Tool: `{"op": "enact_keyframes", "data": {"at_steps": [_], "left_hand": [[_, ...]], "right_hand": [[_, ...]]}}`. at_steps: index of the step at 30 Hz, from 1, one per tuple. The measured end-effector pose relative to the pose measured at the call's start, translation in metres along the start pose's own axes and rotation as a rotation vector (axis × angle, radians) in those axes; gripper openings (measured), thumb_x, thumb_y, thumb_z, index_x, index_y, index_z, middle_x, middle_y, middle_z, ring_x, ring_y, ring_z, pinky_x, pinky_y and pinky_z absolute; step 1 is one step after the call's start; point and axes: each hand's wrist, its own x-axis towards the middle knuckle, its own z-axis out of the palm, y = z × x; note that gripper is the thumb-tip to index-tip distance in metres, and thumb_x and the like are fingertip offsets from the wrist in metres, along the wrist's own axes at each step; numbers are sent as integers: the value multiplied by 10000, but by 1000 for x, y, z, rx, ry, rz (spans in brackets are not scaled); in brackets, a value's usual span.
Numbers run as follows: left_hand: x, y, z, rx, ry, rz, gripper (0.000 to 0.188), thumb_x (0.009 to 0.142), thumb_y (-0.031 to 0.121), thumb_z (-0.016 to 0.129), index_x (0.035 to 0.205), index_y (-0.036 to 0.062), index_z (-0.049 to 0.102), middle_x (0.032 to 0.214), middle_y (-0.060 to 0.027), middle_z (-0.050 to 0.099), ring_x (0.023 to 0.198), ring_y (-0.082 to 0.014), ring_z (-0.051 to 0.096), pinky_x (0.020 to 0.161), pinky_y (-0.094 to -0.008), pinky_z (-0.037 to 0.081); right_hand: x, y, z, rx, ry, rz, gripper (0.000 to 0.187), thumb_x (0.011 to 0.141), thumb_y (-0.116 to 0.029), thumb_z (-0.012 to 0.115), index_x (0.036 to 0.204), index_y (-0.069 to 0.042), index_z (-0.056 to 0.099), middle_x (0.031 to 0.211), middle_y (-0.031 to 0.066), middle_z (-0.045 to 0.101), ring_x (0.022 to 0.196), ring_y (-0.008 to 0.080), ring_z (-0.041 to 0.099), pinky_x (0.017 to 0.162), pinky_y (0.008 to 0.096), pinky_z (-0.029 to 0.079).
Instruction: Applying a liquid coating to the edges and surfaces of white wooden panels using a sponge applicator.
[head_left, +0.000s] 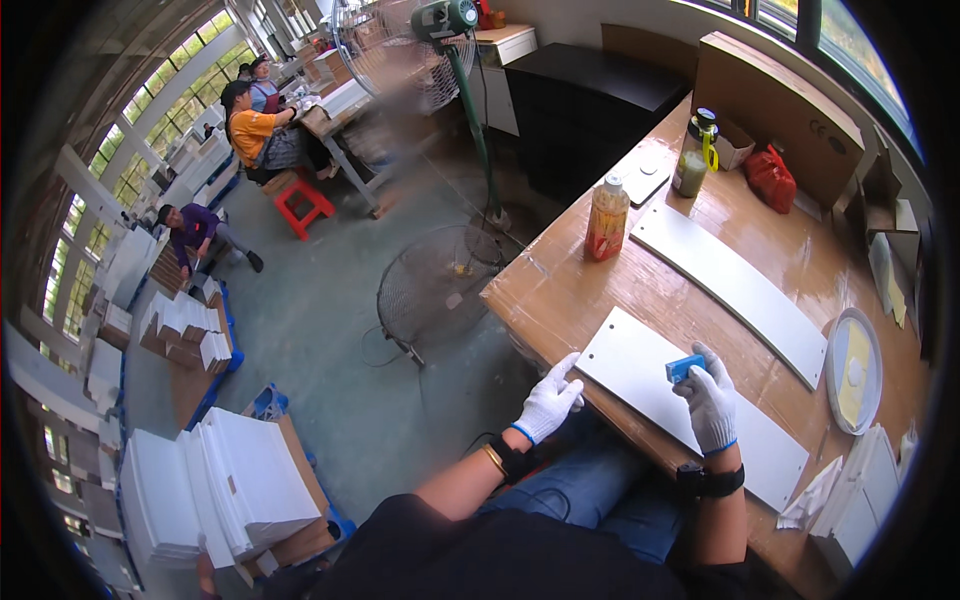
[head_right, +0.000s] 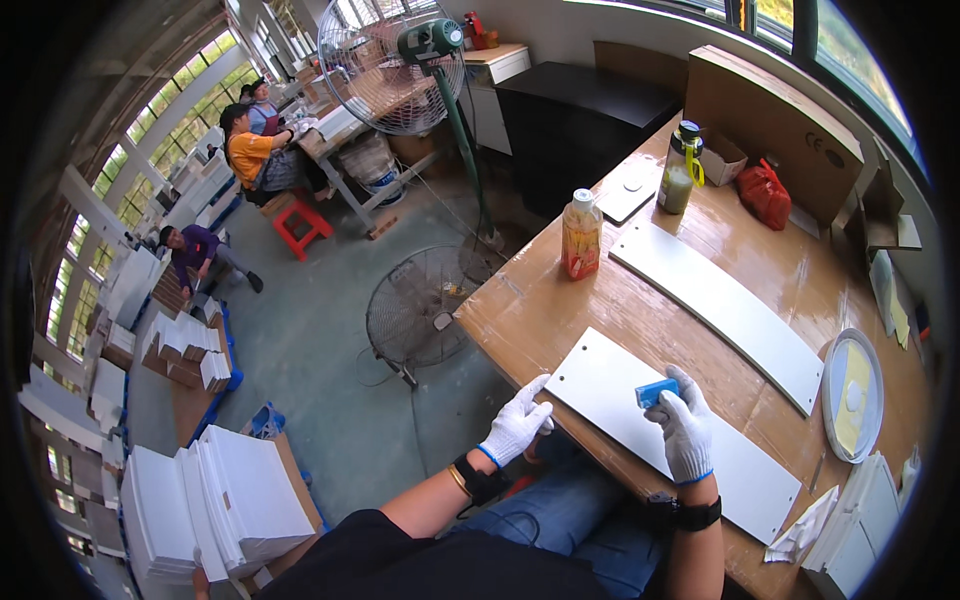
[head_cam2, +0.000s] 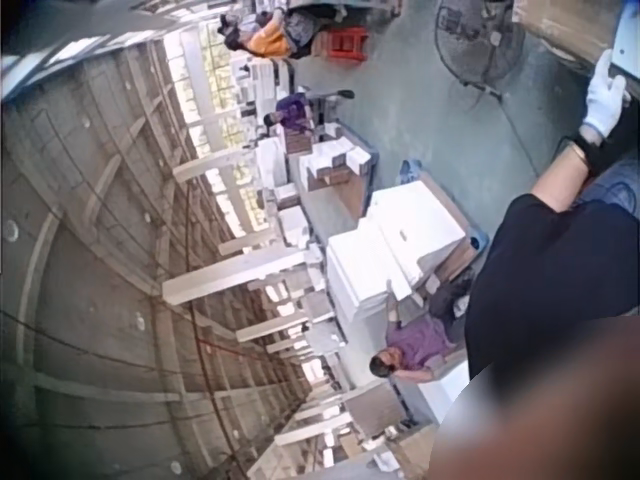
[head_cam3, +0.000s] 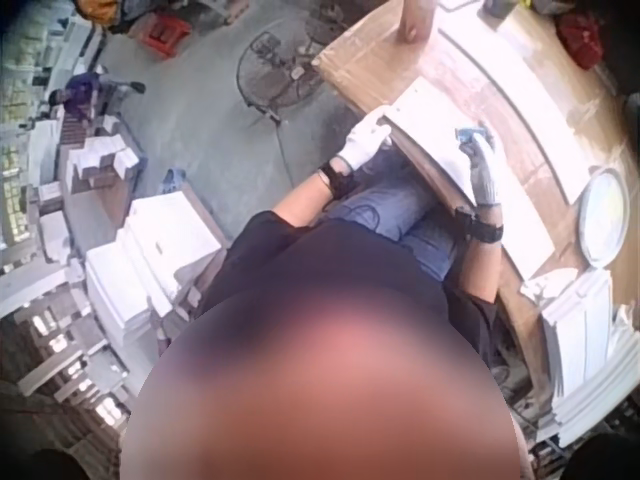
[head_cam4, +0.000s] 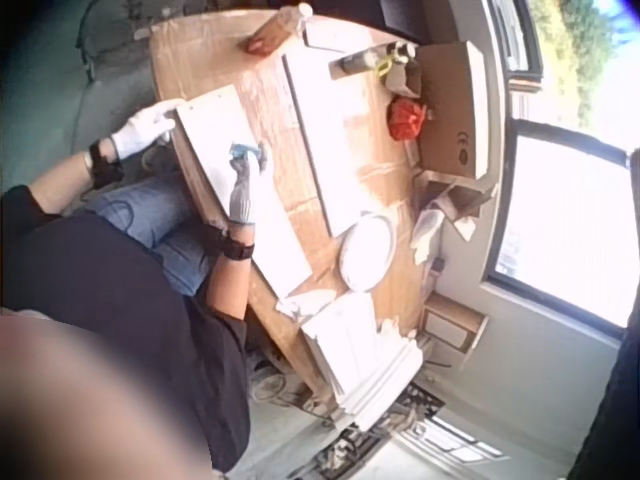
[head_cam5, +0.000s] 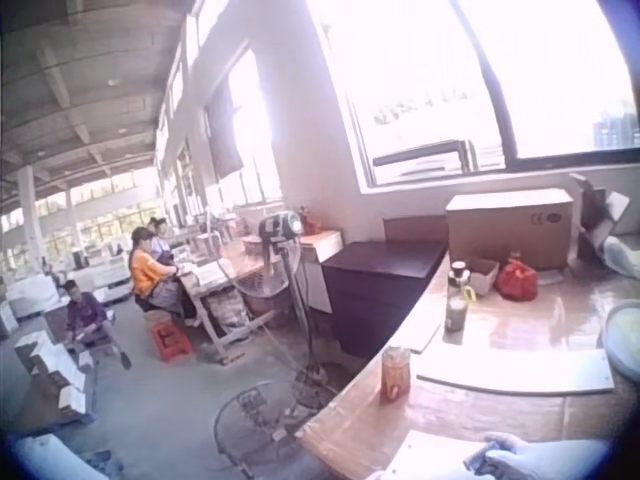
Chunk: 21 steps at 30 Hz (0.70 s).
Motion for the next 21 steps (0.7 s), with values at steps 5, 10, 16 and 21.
{"op": "enact_keyframes", "data": {"at_steps": [5,10,16,21], "left_hand": [[0,-1,3,-49,-32,10,590,977,152,579,1513,106,336,762,-41,617,699,-94,610,674,-264,558],[-3,-3,5,-85,-26,-14,608,976,149,585,1519,98,316,762,-46,613,702,-94,607,669,-265,558],[-4,-7,10,-79,-4,42,626,973,152,592,1523,94,299,759,-50,613,693,-99,607,663,-265,556],[-6,-11,12,-128,33,37,588,973,126,591,1495,79,326,777,-57,627,704,-111,619,699,-275,561]], "right_hand": [[7,13,-54,-350,153,-316,445,959,-106,547,1361,61,451,1085,112,614,948,164,614,866,280,494],[16,12,-77,-338,128,-297,463,960,-114,549,1375,62,441,1083,95,616,954,156,610,878,292,487],[21,2,-74,-274,142,-233,461,955,-120,556,1369,52,448,1091,97,612,950,173,619,884,300,492],[24,1,-78,-47,136,-201,441,961,-110,540,1370,28,454,1072,91,611,958,192,631,866,322,513]]}}
